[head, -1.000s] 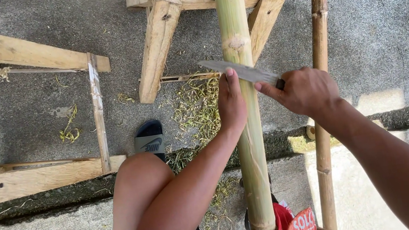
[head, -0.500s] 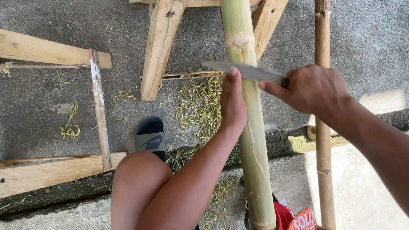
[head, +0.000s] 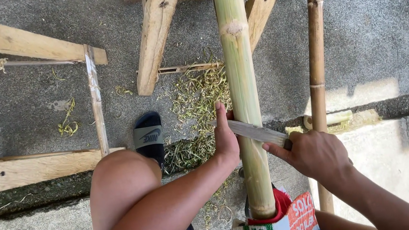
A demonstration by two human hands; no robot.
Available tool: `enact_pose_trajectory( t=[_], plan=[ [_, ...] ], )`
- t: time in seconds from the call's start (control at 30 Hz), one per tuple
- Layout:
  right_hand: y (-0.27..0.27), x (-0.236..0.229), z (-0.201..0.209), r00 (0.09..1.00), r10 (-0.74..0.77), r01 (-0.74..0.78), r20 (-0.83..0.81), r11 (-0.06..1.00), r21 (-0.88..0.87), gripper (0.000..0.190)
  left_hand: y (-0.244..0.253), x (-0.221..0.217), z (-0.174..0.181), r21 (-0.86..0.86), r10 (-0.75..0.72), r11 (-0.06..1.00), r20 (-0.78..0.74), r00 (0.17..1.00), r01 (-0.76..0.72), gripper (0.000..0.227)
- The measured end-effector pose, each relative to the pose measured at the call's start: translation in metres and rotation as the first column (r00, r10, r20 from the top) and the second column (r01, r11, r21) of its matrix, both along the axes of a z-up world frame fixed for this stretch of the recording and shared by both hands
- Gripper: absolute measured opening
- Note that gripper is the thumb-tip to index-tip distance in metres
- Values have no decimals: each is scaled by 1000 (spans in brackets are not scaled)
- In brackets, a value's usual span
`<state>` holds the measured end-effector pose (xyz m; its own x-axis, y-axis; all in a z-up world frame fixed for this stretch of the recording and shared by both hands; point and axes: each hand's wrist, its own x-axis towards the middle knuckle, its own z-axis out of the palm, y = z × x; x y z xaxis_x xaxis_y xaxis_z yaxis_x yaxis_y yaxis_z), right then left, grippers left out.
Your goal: The recorder uses a knife to scrape the outer layer off a bamboo pole while sitting outdoors.
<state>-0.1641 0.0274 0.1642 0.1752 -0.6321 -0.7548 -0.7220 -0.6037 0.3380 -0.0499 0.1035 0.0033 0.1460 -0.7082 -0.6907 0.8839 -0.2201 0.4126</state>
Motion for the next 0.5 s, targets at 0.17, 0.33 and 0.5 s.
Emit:
enact_pose_trajectory(
  t=[0.17,0.33,0.5],
  plan=[
    [5,-8,-5,1000,11,-11,15,1000,-12,81,-1,-4,-8,44,-45,998,38,998,43,86],
    [-5,16,-3,1000,-5,6,18,999,-41,83,-31,-2,-28,63,27,997,132,991,-36,80],
    [-15,15,-4,991,88,-78,101,992,-98,81,-36,-7,-39,74,49,995,166,985,-62,80]
  ],
)
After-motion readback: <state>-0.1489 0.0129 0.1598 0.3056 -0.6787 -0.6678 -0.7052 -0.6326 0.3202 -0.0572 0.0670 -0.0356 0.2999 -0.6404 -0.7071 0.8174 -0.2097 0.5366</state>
